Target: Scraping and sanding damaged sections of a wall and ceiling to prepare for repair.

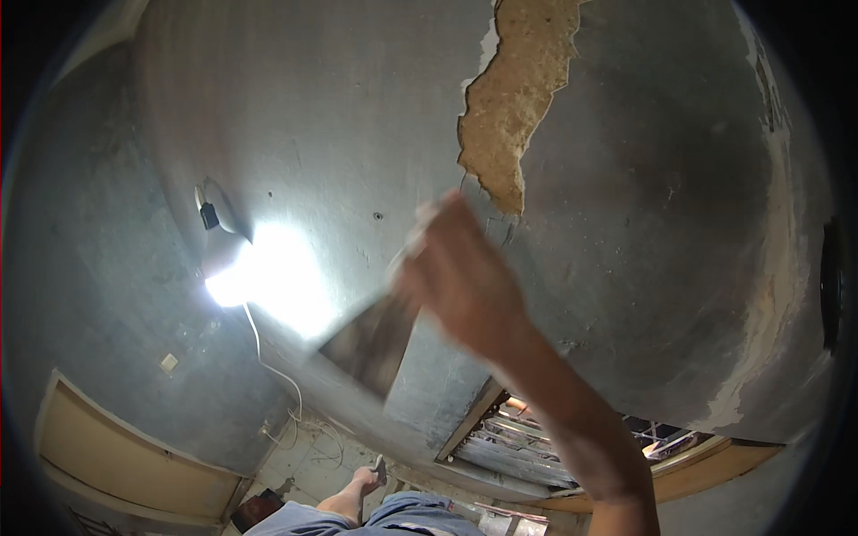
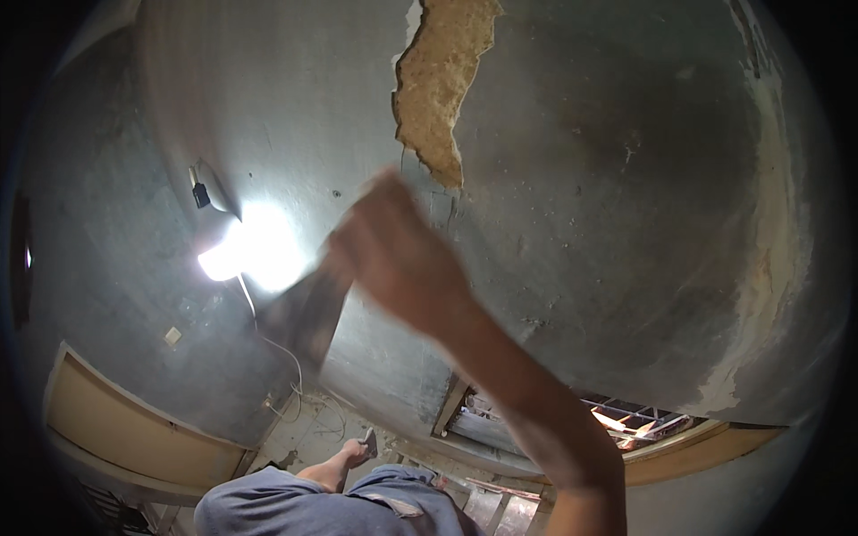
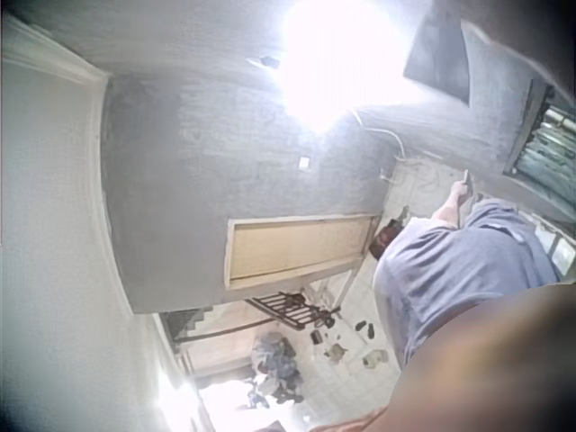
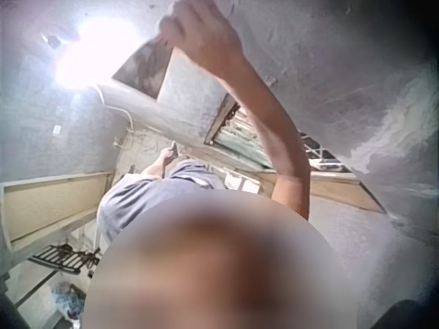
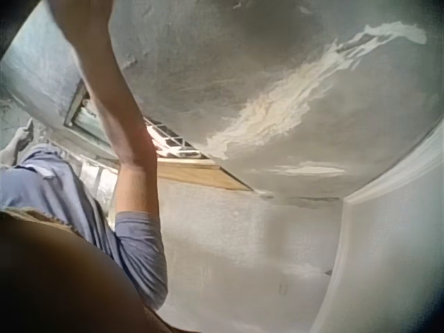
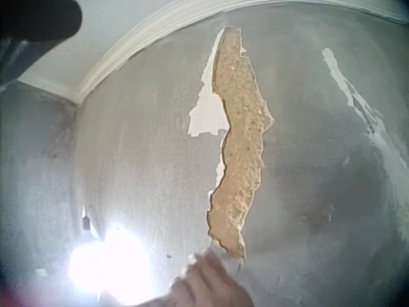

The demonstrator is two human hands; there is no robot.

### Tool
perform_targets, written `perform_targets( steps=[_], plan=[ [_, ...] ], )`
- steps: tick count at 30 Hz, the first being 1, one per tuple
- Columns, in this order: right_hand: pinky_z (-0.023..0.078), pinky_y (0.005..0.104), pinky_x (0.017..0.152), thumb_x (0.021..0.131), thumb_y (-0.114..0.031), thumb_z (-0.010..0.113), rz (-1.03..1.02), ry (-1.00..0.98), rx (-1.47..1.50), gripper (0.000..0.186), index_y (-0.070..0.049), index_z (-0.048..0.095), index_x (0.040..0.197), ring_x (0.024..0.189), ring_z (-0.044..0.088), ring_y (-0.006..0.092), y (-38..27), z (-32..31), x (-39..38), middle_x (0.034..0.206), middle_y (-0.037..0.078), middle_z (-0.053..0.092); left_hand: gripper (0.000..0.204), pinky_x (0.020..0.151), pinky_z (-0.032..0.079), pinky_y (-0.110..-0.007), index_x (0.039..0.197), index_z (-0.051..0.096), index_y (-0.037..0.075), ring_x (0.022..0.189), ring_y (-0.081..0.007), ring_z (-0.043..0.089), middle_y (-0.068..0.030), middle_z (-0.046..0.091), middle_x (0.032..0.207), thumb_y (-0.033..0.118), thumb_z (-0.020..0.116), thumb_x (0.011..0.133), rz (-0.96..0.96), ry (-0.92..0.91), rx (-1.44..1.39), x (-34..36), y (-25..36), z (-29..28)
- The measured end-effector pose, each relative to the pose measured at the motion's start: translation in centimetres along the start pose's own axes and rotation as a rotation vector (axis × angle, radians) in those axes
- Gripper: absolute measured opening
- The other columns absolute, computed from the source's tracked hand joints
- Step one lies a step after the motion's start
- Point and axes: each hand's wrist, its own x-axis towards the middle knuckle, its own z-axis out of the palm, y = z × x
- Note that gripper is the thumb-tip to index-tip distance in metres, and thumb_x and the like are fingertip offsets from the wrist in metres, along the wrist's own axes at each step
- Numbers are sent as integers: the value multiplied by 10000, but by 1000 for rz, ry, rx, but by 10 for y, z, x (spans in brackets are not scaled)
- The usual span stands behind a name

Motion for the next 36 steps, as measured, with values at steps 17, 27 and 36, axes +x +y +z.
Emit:
perform_targets(
  steps=[17, 27, 36],
  plan=[
    [400, 222, 489, 1027, -70, 432, 1144, 64, 897, 234, 61, 552, 1179, 523, 475, 49, -62, -52, -82, 660, 31, 523, 377, 865, 523, -400, 1054, 742, 127, 1051, -353, 663, -174, 700, 1083, 371, 652, 781, -63, -232, 98, -11, -59, 33],
    [408, 308, 487, 998, -113, 555, 871, -412, 905, 261, 51, 592, 1198, 508, 532, 147, -29, -40, -11, 701, 142, 650, 374, 844, 519, -372, 1175, 684, 61, 990, -298, 696, -184, 715, 1077, 248, 585, 866, -92, 19, -172, -14, 12, -13],
    [343, 211, 490, 1030, -120, 488, 1125, 143, 950, 300, 49, 558, 1267, 542, 416, 20, -21, -90, -42, 667, -12, 505, 198, 741, 516, -384, 922, 729, 65, 852, -264, 677, -64, 713, 857, 205, 595, 878, -216, -124, -734, -11, -43, 23]
  ],
)
